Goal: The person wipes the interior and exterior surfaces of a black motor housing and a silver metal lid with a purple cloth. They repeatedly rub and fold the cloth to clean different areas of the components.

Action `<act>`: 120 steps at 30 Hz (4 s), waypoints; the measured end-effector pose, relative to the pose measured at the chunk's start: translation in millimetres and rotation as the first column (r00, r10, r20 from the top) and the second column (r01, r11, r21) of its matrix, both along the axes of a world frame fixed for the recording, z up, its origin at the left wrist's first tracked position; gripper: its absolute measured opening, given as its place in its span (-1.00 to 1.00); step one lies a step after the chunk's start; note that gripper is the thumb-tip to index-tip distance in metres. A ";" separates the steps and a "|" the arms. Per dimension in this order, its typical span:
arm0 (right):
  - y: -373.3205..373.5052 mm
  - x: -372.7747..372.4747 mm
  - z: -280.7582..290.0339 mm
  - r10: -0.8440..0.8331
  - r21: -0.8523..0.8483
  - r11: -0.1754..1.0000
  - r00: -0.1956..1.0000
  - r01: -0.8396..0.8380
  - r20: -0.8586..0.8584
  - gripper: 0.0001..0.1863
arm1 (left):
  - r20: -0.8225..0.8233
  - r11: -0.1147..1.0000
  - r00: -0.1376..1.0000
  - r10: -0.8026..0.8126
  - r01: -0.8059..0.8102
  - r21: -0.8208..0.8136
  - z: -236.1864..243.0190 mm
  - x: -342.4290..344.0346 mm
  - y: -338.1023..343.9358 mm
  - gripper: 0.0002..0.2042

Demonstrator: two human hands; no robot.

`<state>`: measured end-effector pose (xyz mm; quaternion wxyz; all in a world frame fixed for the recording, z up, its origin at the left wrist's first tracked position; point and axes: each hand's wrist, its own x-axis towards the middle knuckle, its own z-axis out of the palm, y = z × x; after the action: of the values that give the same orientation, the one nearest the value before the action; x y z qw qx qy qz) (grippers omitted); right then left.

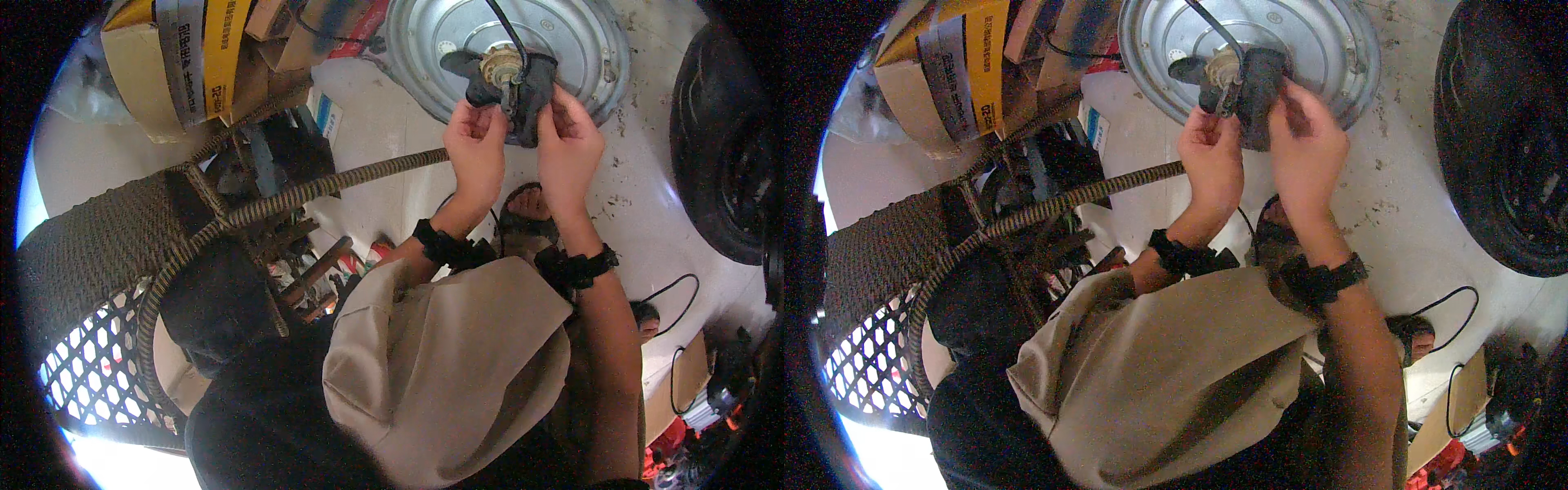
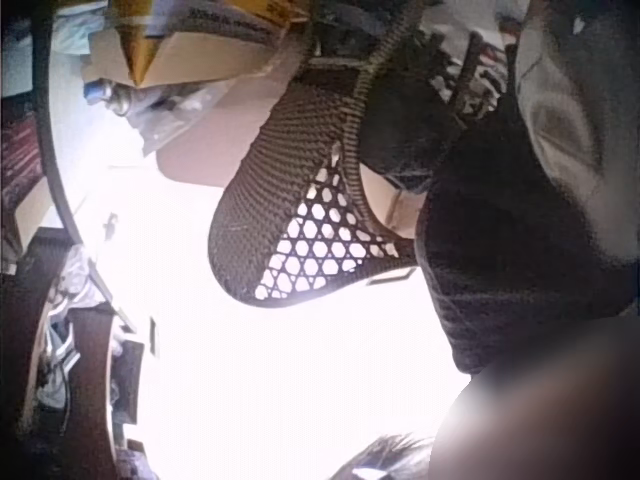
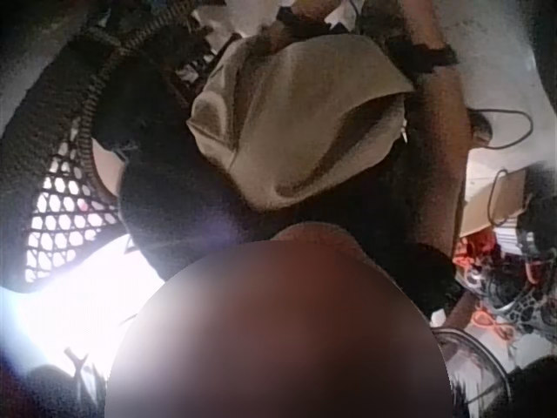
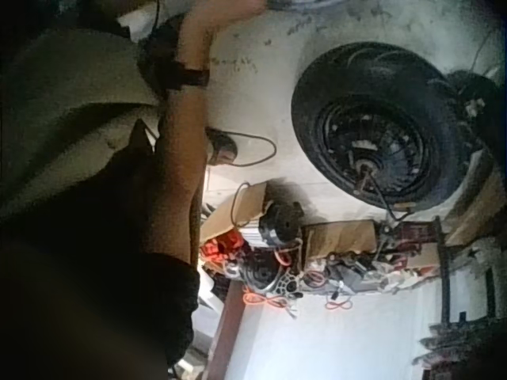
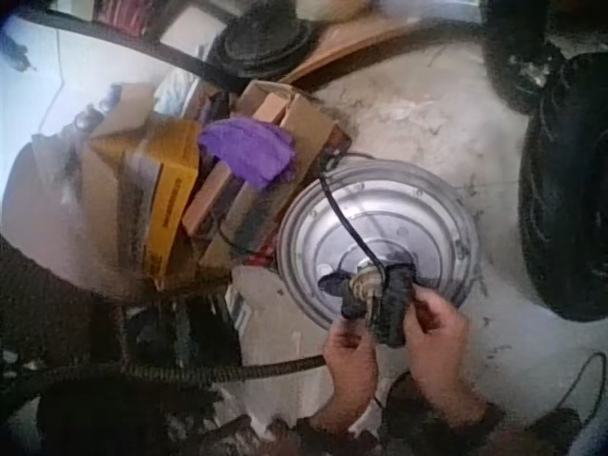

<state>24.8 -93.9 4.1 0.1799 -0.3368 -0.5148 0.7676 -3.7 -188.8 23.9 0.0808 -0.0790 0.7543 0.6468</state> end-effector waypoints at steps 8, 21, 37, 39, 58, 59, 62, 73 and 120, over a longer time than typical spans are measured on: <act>-4.2 0.8 -1.7 -0.001 -0.060 0.998 0.999 -0.002 -0.050 -0.74 | 0.004 0.997 0.997 0.073 -0.073 -0.037 -2.8 -1.2 -7.8 -0.96; 5.6 -18.0 18.9 0.067 -0.074 0.994 0.992 -0.075 -0.104 -0.77 | -0.307 0.672 0.636 -0.708 0.471 -0.572 51.0 -105.7 -16.5 -0.81; 7.3 -23.9 11.2 0.027 0.354 0.935 0.999 -0.013 -0.033 -0.84 | 0.041 0.572 0.659 -0.751 0.681 -0.456 82.4 -115.4 9.8 -0.91; -3.0 1.2 0.0 -0.083 0.126 0.989 0.996 0.076 0.045 -0.85 | 0.072 0.558 0.660 -0.748 0.684 -0.470 81.7 -114.8 10.9 -0.91; 6.3 24.6 2.4 0.124 0.019 0.992 0.990 -0.123 -0.067 -0.53 | 0.072 0.453 0.572 -0.817 0.715 -0.532 80.6 -125.0 -11.7 -0.88; 7.2 19.7 2.7 0.044 -0.079 0.995 0.986 -0.057 -0.159 -0.52 | 0.074 0.452 0.573 -0.816 0.713 -0.536 80.7 -128.4 -11.3 -0.88; 16.3 6.0 17.8 0.044 -0.447 0.885 0.978 -0.133 -0.204 -0.49 | 0.067 0.432 0.552 -0.831 0.717 -0.547 76.8 -134.0 -11.5 -0.83; 18.6 -20.6 9.3 0.177 0.044 0.984 0.978 -0.174 -0.111 -0.75 | 0.000 0.136 0.238 -0.971 0.553 -0.822 83.6 -143.2 10.7 -0.86; -0.3 -25.9 -0.1 -0.128 0.349 0.927 0.990 0.138 -0.053 -0.77 | -0.309 0.983 0.941 -0.140 0.095 -0.154 11.7 -40.5 4.9 -0.79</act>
<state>-1.2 -94.2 4.1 0.2965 -0.3218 -0.6172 0.6539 -44.2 -183.9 35.7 -0.0093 0.0666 0.8032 0.5919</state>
